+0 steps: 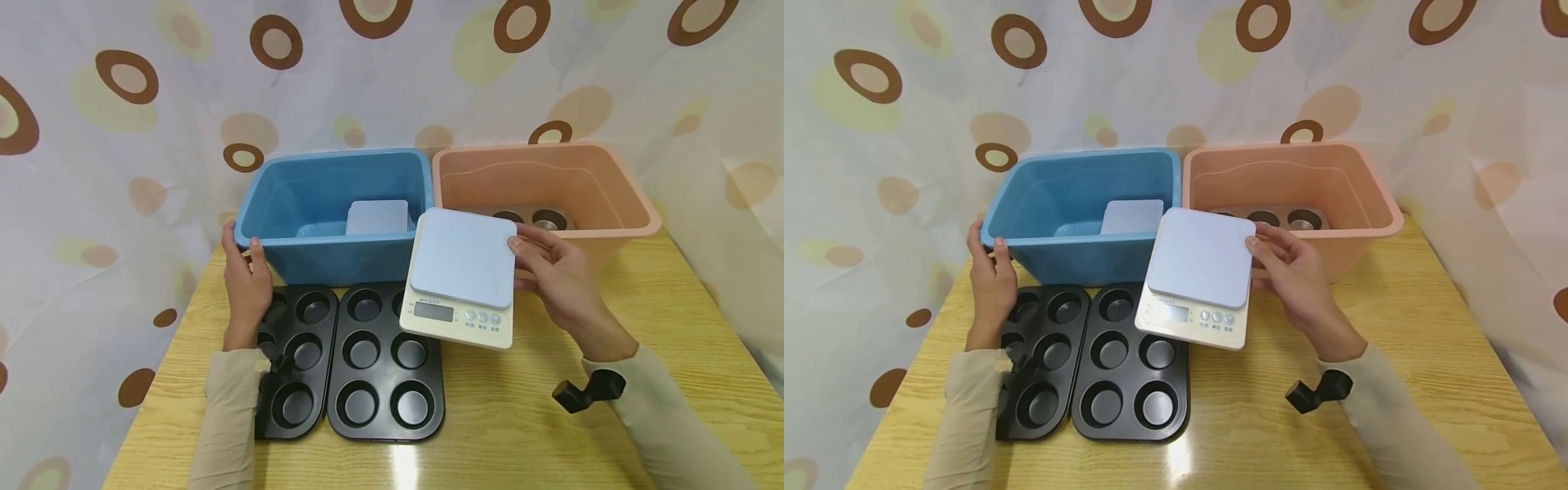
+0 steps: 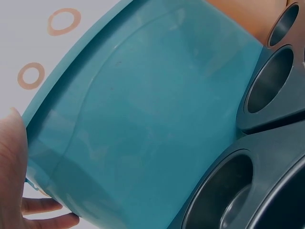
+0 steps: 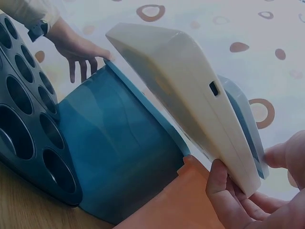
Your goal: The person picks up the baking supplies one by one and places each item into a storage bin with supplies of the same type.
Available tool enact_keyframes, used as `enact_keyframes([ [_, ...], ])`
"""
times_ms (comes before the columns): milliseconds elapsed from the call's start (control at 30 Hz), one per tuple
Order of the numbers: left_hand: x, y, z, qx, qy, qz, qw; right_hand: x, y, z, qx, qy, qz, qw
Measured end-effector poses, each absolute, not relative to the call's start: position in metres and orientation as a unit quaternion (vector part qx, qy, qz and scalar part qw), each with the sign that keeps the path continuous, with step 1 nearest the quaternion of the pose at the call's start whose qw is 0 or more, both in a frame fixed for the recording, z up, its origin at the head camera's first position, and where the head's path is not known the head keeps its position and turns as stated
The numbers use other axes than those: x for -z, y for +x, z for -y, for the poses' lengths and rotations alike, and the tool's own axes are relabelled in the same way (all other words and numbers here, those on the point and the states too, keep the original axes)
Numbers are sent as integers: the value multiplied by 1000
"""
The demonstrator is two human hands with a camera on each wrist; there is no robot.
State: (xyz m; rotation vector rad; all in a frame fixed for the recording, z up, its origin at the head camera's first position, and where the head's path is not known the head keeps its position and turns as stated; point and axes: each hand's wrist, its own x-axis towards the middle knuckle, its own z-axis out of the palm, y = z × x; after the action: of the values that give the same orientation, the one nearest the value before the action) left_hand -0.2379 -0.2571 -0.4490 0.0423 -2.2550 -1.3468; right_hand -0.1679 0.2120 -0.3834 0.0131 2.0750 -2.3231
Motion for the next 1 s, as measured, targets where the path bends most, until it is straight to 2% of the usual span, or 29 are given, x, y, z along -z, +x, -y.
enact_keyframes([
  [1000,448,-237,255,494,17,830,259,360,-193,-198,731,11,-682,11],
])
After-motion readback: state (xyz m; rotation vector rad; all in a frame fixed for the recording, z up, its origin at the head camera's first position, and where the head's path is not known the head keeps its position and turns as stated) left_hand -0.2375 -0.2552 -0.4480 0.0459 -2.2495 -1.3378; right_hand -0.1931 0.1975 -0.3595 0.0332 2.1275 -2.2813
